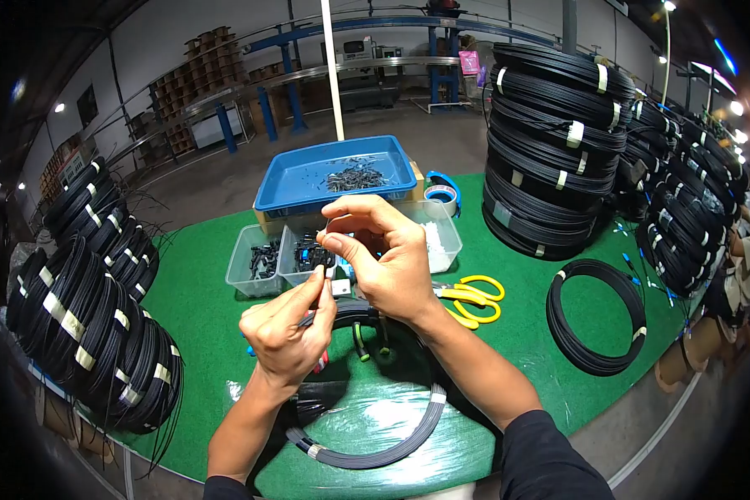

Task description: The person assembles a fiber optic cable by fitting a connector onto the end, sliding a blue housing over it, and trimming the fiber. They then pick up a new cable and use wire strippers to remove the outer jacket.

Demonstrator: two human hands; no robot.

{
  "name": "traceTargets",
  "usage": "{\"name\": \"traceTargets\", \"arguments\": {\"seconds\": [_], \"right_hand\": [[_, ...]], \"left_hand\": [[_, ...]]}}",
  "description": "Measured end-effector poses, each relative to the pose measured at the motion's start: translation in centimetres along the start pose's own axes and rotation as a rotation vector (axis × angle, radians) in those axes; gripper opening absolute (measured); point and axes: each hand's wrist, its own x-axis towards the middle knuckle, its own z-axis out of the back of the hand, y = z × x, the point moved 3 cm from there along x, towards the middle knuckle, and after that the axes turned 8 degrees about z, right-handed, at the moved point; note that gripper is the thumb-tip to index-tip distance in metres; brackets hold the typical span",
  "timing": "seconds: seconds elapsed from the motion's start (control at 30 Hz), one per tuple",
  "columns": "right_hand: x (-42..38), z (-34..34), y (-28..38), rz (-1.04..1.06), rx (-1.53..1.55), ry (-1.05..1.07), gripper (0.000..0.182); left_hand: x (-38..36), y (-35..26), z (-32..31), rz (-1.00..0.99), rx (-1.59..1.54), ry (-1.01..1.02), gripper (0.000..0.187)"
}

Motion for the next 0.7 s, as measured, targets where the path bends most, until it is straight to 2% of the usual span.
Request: {"name": "traceTargets", "arguments": {"seconds": [0.1,0.17,0.2,0.27,0.3,0.4,0.7], "right_hand": [[0.2,0.4,0.0,-0.049,0.079,0.037,0.034],[0.4,0.5,0.0,-0.076,0.239,0.085,0.046],[0.5,0.8,-0.1,-0.078,0.235,0.134,0.054],[0.6,1.0,-0.2,-0.057,0.252,0.148,0.053],[0.7,1.0,-0.2,-0.038,0.269,0.163,0.053],[0.7,1.4,-0.3,-0.022,0.214,0.227,0.051],[0.0,0.3,1.3,0.034,0.264,0.266,0.043]], "left_hand": [[0.5,0.4,0.2,0.094,-0.121,0.042,0.024],[0.7,0.9,0.5,0.141,-0.191,0.086,0.020],[0.7,1.2,0.5,0.250,-0.298,0.134,0.019],[0.7,1.7,0.5,0.435,-0.506,0.207,0.014],[0.7,1.9,0.6,0.434,-0.507,0.208,0.014],[0.4,2.5,0.6,0.524,-0.760,0.254,0.014],[-0.5,3.6,-0.5,0.691,-1.021,0.443,0.017]]}}
